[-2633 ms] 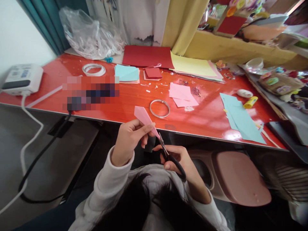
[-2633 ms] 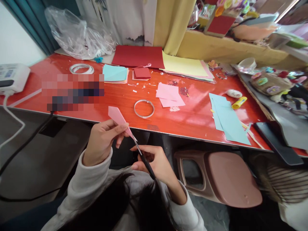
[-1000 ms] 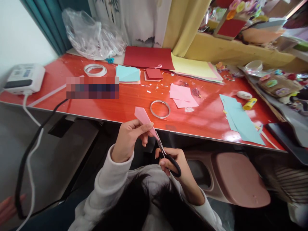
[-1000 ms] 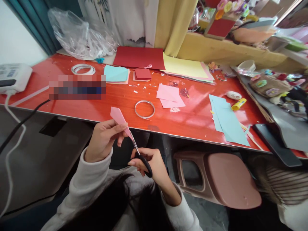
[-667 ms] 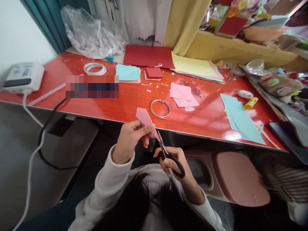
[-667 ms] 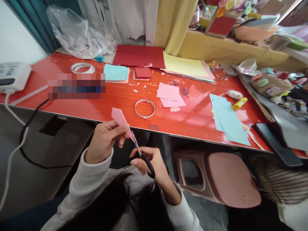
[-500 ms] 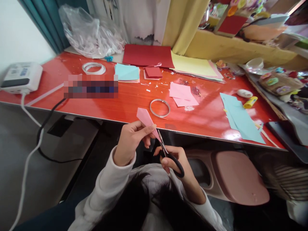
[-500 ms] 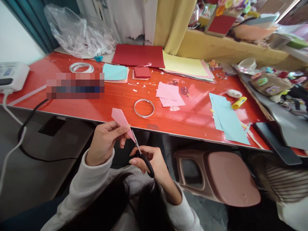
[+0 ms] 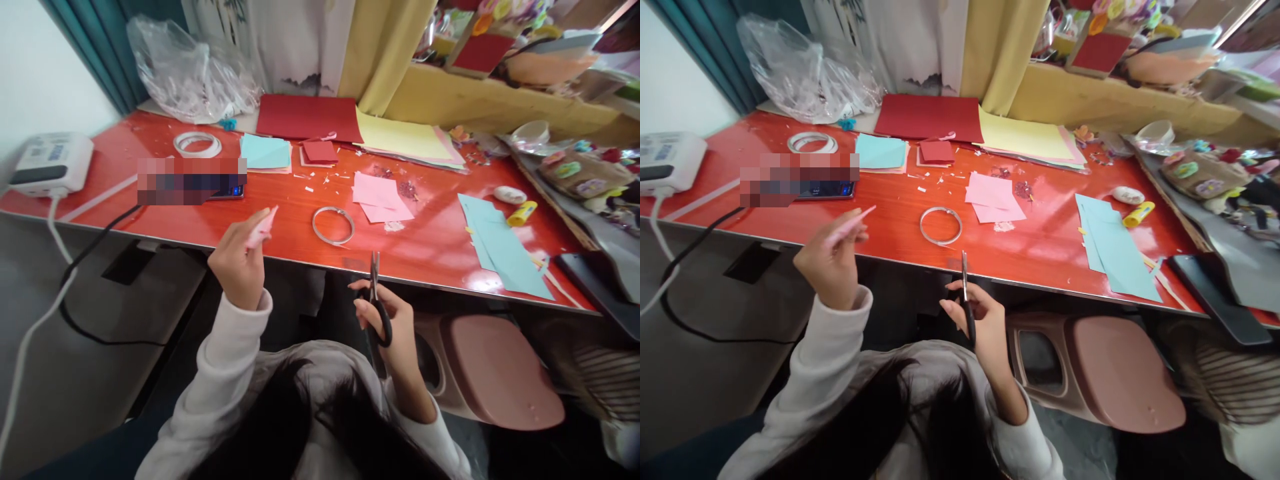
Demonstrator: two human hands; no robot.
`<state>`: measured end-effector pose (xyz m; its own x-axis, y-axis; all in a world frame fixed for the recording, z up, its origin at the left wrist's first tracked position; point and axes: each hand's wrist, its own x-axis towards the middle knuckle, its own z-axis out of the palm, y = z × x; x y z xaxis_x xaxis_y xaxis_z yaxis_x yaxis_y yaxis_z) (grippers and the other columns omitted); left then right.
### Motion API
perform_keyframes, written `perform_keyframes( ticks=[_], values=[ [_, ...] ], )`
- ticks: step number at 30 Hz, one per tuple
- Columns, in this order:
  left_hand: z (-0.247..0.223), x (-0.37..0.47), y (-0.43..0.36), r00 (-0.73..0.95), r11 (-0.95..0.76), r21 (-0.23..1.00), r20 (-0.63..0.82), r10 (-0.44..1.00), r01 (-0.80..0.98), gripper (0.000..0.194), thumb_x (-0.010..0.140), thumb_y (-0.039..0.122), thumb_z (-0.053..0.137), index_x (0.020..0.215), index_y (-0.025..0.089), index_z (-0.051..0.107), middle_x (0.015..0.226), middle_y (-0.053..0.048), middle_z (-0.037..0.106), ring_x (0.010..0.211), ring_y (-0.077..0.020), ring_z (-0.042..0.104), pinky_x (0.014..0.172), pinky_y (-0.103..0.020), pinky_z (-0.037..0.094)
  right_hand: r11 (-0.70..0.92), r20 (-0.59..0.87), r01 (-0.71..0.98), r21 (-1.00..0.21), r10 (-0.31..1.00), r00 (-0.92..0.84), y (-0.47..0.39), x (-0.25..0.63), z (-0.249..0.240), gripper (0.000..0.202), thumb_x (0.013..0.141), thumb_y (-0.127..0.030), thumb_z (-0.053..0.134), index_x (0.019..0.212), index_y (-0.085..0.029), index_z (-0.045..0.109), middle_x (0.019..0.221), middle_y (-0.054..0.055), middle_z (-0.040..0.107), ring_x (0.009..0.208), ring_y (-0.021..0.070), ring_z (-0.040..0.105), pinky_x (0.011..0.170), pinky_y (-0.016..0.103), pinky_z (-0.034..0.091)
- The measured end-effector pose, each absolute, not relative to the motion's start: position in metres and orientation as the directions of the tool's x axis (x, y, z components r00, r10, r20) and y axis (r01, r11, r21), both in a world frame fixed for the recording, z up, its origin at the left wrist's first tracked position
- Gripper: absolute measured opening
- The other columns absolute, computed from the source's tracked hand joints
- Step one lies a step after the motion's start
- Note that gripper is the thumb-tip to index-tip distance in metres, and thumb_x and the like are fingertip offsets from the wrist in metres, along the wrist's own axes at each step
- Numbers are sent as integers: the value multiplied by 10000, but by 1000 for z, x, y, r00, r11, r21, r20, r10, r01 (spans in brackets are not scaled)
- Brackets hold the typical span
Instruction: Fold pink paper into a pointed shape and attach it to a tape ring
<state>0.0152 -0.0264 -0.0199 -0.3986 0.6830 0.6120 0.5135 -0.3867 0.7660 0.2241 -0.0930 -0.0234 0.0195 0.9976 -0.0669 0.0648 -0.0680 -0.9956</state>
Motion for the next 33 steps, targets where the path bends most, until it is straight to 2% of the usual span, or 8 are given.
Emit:
perform_keyframes(
  ticks=[4,10,14,19,21,23,27,33],
  values=[
    [-35,-8,-7,34,-370,427,616,787,825,390,880,104,356,1058,208,687,1114,-87,668,1119,-251,551,989,-434,394,-22,-11,164,-986,998,63,-89,233,-21,283,745,-372,704,958,-197,641,644,-38,479,559,86,415,542,221,360],
    [-31,-3,-7,143,-392,304,603,785,868,422,926,207,321,1306,175,504,1362,-110,519,1311,-234,420,1119,-471,239,-16,-12,247,-969,1000,16,-89,231,-26,308,754,-401,690,970,-194,616,657,-35,475,581,99,429,566,233,376],
    [-26,-7,-5,322,-439,216,424,847,872,420,906,351,415,1281,205,536,1328,-117,550,1276,-282,461,1125,-573,125,64,63,379,-923,998,-13,-87,227,-28,372,758,-421,679,1035,-187,592,736,-7,516,651,127,487,626,254,423],
    [-18,-10,0,246,-395,273,451,858,877,544,831,485,536,1288,191,528,1427,-162,391,1394,-376,195,1088,-602,190,278,392,785,-553,919,-49,-79,225,-22,590,726,-443,688,1229,-181,524,951,70,515,855,209,516,807,359,460],
    [-13,-1,-7,117,-401,352,612,782,846,500,874,443,494,1303,185,499,1436,-160,366,1388,-327,231,1097,-533,234,297,495,880,-370,865,-84,-76,225,-18,634,746,-445,657,1280,-148,491,956,95,502,892,242,492,836,402,448],
    [-6,13,-20,42,-472,384,739,672,794,332,903,343,480,1190,208,576,1309,-116,514,1307,-258,382,1075,-448,307,293,564,929,-226,817,-121,-75,226,-14,647,761,-423,633,1310,-124,464,962,112,495,898,256,468,841,419,437],
    [10,36,-46,253,-628,185,802,542,756,85,831,266,614,882,231,672,926,-22,698,1054,-231,566,974,-430,357,278,618,960,-32,760,-200,-79,228,-5,623,805,-379,577,1352,-125,419,959,113,485,882,254,449,800,396,419],
    [26,41,-55,506,-699,-56,732,457,713,87,833,218,612,907,213,657,904,9,720,955,-202,591,896,-403,338,329,610,932,154,710,-352,-81,236,4,593,837,-331,519,1378,-120,393,943,113,486,823,242,435,726,363,377]
  ],
)
